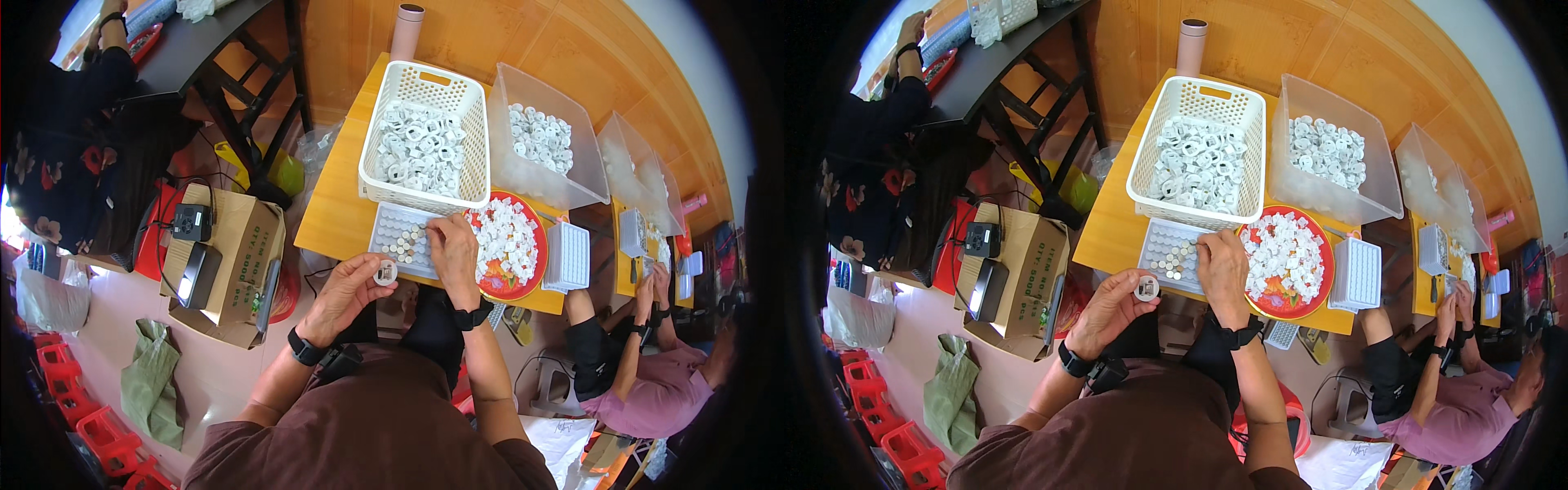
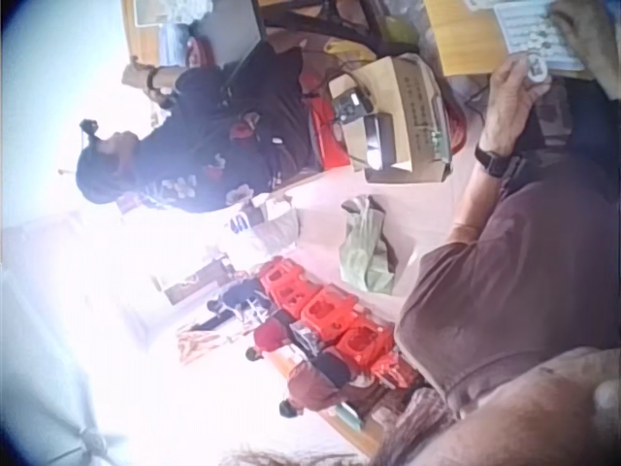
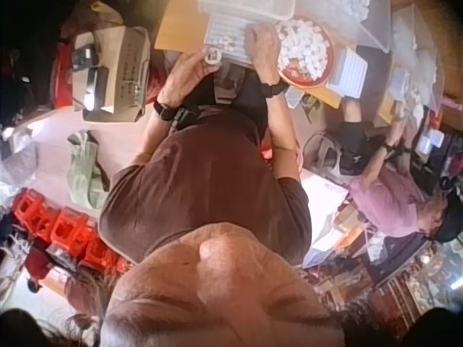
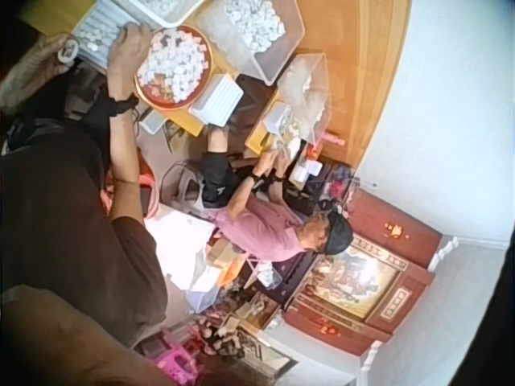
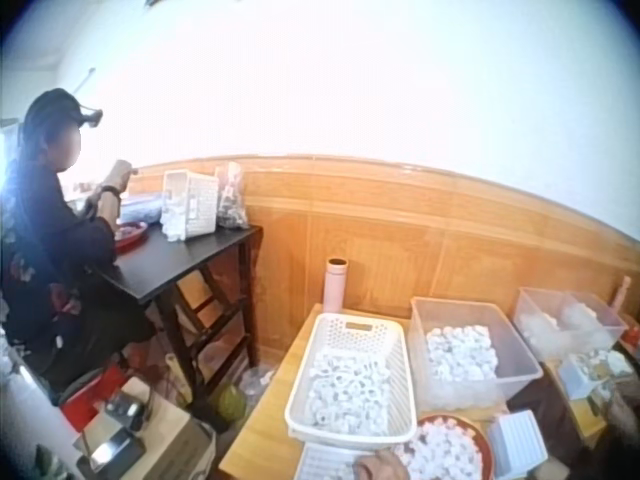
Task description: The person picks up a white plastic base and a small metal disc, then presses the disc into the base by hand. They then add a white plastic cover from a tray, snap the components together, and place the assembled unit into a white plastic grid.
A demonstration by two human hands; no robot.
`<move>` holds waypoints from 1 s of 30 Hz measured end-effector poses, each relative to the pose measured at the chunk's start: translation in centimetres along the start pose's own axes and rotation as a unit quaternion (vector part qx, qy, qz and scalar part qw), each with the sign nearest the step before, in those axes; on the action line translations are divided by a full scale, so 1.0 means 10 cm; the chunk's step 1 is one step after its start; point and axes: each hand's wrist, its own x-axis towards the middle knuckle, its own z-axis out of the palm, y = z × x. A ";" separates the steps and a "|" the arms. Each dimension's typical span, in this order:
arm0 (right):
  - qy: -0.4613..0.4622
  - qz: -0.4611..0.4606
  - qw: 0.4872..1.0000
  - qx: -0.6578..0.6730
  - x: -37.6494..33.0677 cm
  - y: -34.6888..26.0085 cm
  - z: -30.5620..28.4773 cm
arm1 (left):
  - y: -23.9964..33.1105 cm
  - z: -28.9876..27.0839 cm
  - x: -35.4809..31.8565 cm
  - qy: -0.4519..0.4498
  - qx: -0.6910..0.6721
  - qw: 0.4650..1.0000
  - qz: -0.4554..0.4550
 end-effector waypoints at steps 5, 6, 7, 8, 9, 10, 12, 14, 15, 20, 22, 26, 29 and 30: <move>0.003 -0.006 1.000 0.015 0.01 -0.04 0.02 | -0.01 -0.01 0.01 0.005 0.015 1.000 -0.001; 0.005 -0.010 1.000 0.013 0.01 -0.04 0.02 | -0.01 -0.01 0.01 0.005 0.007 1.000 -0.001; 0.005 -0.010 1.000 0.013 0.01 -0.04 0.02 | -0.02 -0.01 0.01 0.005 -0.001 1.000 -0.001; 0.008 -0.008 1.000 0.012 0.01 -0.03 0.03 | -0.02 -0.01 0.01 0.005 -0.001 1.000 -0.001; 0.010 -0.007 1.000 0.011 0.01 -0.03 0.04 | -0.02 -0.01 0.00 0.005 0.002 1.000 -0.001; 0.011 -0.007 1.000 0.011 0.02 -0.02 0.05 | -0.02 -0.02 0.00 0.004 0.005 1.000 -0.003; 0.014 -0.011 1.000 -0.002 0.03 -0.02 0.07 | -0.01 -0.01 0.00 0.004 0.007 1.000 -0.003; 0.014 -0.005 1.000 -0.002 0.03 -0.03 0.07 | -0.01 -0.01 -0.01 0.006 0.009 1.000 -0.002; 0.014 0.000 1.000 -0.002 0.03 -0.03 0.07 | -0.01 0.00 -0.01 0.010 0.010 1.000 -0.003; 0.024 0.020 0.999 0.036 -0.01 -0.03 0.04 | -0.02 0.02 -0.01 0.011 0.012 1.000 -0.002; 0.029 0.019 0.998 0.045 -0.04 -0.10 -0.02 | -0.02 0.03 -0.01 0.000 0.012 1.000 -0.003; 0.000 0.009 0.986 0.165 -0.15 -0.45 -0.26 | -0.03 -0.01 0.02 0.007 0.013 1.000 -0.005; -0.014 -0.016 0.979 0.205 -0.28 -0.63 -0.32 | -0.05 -0.01 0.04 0.002 0.032 0.999 -0.008; -0.016 -0.025 0.977 0.212 -0.32 -0.67 -0.31 | -0.07 0.00 0.05 0.007 0.024 1.000 -0.006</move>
